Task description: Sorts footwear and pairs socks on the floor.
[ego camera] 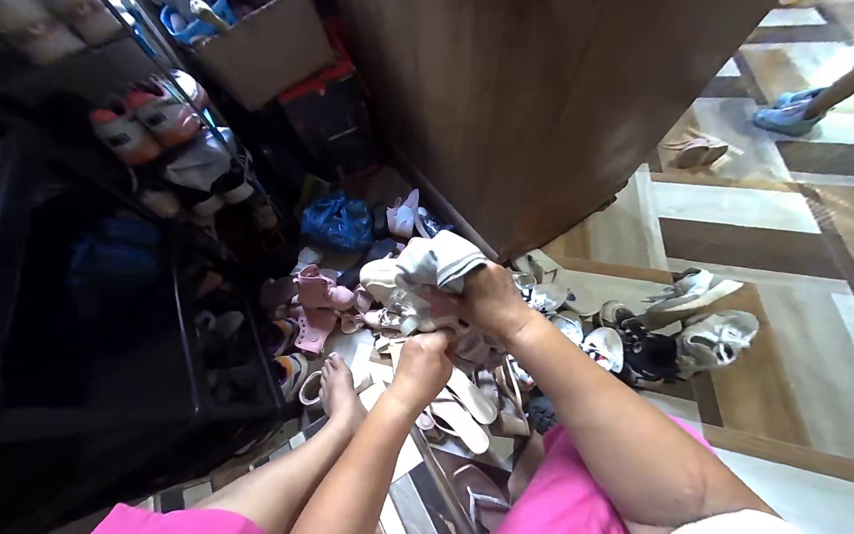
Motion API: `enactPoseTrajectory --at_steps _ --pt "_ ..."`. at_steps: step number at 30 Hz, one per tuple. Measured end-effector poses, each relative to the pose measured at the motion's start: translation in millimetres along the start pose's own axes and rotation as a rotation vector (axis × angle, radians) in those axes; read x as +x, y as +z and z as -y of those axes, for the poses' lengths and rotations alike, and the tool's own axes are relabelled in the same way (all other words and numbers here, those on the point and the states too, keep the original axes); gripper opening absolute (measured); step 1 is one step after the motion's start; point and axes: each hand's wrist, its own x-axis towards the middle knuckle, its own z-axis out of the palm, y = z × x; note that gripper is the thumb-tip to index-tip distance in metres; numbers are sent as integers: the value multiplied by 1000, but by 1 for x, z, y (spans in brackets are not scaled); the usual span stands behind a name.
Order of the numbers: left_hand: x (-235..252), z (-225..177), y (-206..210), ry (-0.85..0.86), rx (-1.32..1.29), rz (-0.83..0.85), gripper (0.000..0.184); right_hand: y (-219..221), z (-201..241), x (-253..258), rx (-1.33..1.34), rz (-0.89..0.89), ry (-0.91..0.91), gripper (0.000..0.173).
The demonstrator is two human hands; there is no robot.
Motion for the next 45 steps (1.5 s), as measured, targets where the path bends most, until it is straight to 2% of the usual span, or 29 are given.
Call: enactPoseTrajectory --at_steps 1,4,6,8,10,12,14,17,20,22,24,27,30,32,35,37,38,39,41,42,44,45 --pt "-1 -2 -2 -6 14 46 25 2 4 -1 5 -21 -41 29" --pt "-7 10 16 158 99 -176 18 10 13 -2 45 -1 -229 27" --pt "-7 9 15 74 26 -118 22 11 8 0 66 67 -300 23" --pt "-2 9 12 -78 -191 -54 26 3 -1 4 42 134 -195 19" --pt "3 13 13 -127 -477 -109 22 -8 -17 9 52 97 6 25" --pt "5 11 8 -184 -862 -134 15 -13 -36 12 152 -56 163 35" --pt "7 11 0 -244 -1151 -153 15 -18 -32 9 369 -227 286 34" --pt "10 13 -3 -299 -1305 -221 21 -14 7 -3 708 -221 412 30" --pt "9 12 -4 -328 -1330 -301 27 21 16 -15 524 -67 324 40" --pt "8 15 -9 -339 -1408 -365 32 41 14 -23 488 -81 255 44" --pt "9 19 -19 -310 -1582 -408 42 57 14 -28 633 -150 274 31" --pt "9 21 -33 -201 -1934 -372 51 72 24 -33 994 -194 573 22" --pt "7 15 -36 -139 -2218 -276 52 72 29 -25 1197 -242 805 36" --pt "6 11 -34 -149 -2324 -257 52 72 23 -19 1319 -259 866 42" --pt "4 6 -35 -140 -2406 -215 52 63 14 -12 1540 -188 896 47" --pt "4 4 -40 -112 -2384 -184 53 53 10 -6 1672 -135 889 47" --pt "4 3 -42 -90 -2286 -200 53 49 8 -4 1711 -117 878 46" --pt "4 3 -44 -58 -2104 -248 50 45 6 -2 1718 -106 856 44" --pt "4 11 -40 2 -1522 -353 36 34 8 2 1641 -91 806 40" --pt "3 16 -37 17 -1255 -371 36 27 12 5 1569 -82 786 37" --pt "3 13 -36 -31 -945 -392 16 11 18 11 1409 -79 708 28" --pt "3 9 -37 -92 -880 -364 11 2 20 13 1314 -71 670 26"
